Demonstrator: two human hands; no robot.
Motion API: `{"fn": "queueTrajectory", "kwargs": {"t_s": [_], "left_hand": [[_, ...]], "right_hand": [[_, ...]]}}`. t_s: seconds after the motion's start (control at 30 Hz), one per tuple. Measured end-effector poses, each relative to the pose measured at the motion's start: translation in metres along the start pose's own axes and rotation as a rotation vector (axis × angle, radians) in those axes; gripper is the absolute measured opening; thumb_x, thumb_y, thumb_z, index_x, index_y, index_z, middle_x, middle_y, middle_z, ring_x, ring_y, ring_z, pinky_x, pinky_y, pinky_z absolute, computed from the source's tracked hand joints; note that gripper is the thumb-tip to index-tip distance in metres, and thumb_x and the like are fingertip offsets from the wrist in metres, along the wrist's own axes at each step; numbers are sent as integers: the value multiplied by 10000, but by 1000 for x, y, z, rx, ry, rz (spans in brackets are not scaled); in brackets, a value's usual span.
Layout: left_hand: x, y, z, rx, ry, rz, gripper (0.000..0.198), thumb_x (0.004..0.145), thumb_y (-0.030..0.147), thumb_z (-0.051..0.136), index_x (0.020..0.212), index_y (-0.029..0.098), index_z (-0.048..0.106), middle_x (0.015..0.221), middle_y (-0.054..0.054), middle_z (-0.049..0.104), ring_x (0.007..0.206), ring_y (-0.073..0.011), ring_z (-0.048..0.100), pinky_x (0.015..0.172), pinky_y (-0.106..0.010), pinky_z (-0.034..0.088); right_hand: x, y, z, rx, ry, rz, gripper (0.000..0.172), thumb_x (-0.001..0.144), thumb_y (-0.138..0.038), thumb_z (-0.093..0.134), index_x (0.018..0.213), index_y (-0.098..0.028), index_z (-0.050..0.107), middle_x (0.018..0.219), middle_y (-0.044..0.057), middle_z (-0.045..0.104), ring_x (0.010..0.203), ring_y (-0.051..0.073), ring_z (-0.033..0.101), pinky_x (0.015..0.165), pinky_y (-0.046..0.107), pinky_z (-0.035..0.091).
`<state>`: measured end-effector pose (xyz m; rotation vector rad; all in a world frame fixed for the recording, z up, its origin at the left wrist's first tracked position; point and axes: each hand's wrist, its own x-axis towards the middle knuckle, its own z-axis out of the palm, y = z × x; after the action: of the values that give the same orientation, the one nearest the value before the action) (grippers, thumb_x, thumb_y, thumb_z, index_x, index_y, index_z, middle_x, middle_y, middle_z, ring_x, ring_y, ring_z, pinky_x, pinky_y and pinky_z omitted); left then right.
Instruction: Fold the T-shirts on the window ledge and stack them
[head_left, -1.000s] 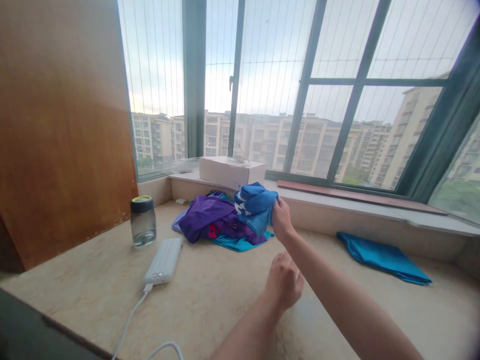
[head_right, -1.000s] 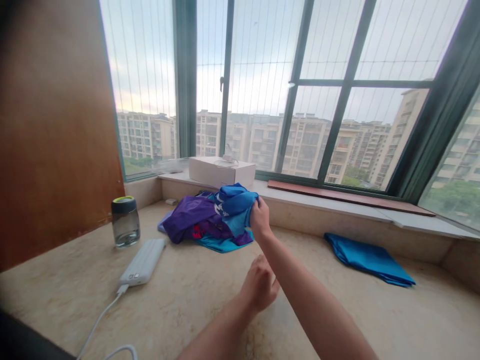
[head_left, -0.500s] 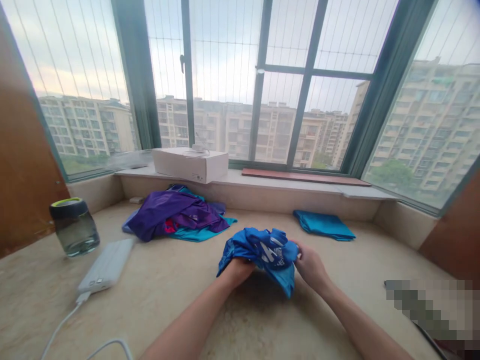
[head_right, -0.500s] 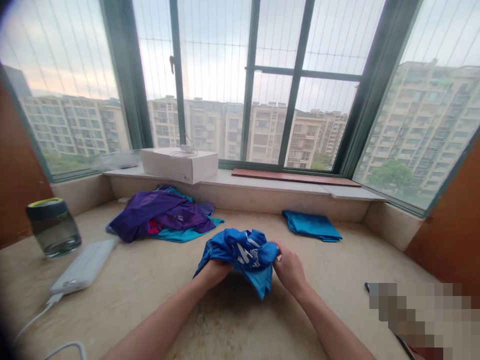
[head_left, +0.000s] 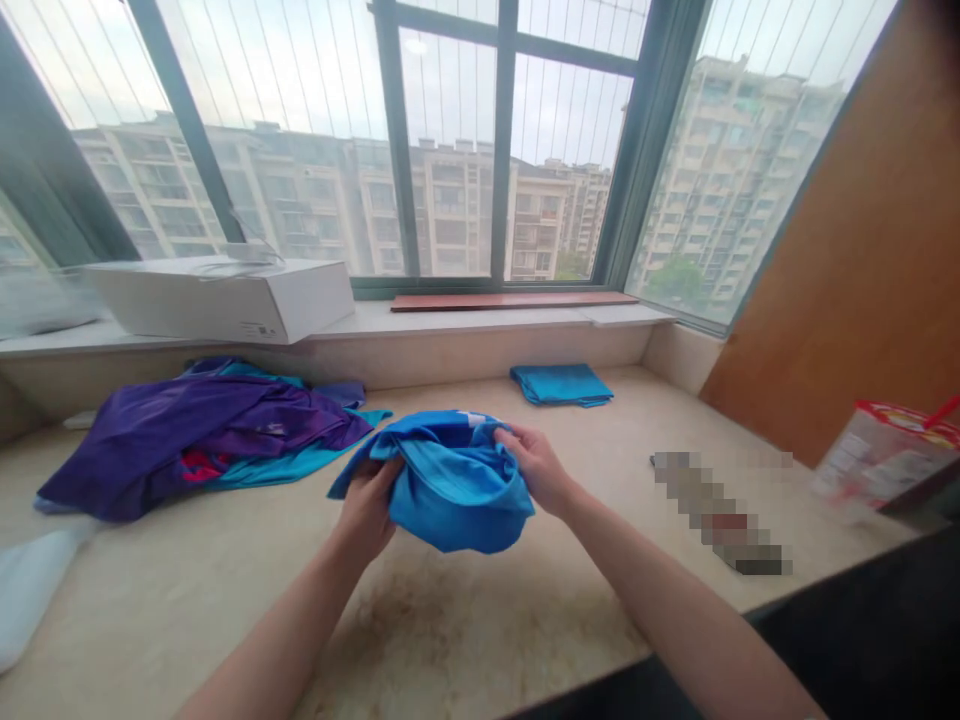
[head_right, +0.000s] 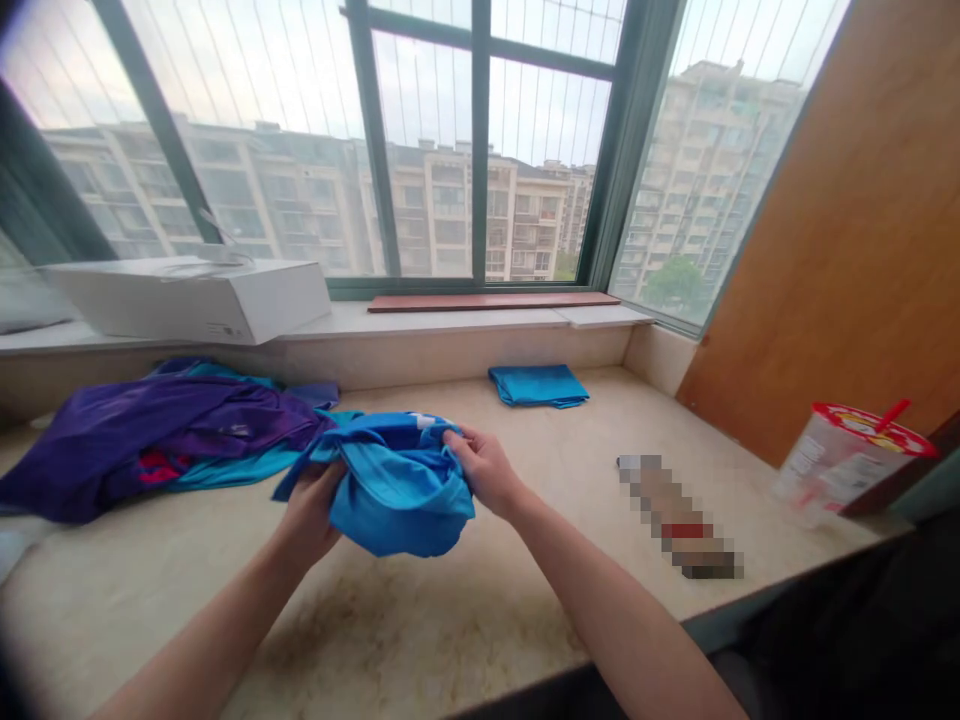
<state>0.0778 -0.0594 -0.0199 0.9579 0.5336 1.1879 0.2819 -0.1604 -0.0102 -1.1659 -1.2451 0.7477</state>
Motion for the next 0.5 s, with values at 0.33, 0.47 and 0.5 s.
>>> {"fn": "queueTrajectory", "kwargs": {"t_s": [0.33,0.47,0.5], "left_hand": [[0,-1,9,-43,-117,-77,424,655,331,931,980,173,710,887,-31,760,711,-150,712,606,-213,597],[-8,3,15,-134,-152,-153,303,732,272,885,961,221,693,846,-1,753,730,-159,738,689,-277,634],[-7,6,15,-148,-125,-155,241,757,263,865,913,219,685,769,15,734,683,-152,732,664,-271,632]], "right_hand": [[7,24,-25,-371,94,-96,442,877,-436,625,1258,-214,647,1251,120,684,1098,244,657,963,414,512],[-2,19,-10,-533,-190,-121,478,763,-277,733,1239,-258,687,1191,74,725,1112,250,650,1061,431,434],[-2,16,-11,-555,-172,-113,439,737,-212,722,1174,-257,723,1138,66,745,1082,255,659,1055,429,433]]}}
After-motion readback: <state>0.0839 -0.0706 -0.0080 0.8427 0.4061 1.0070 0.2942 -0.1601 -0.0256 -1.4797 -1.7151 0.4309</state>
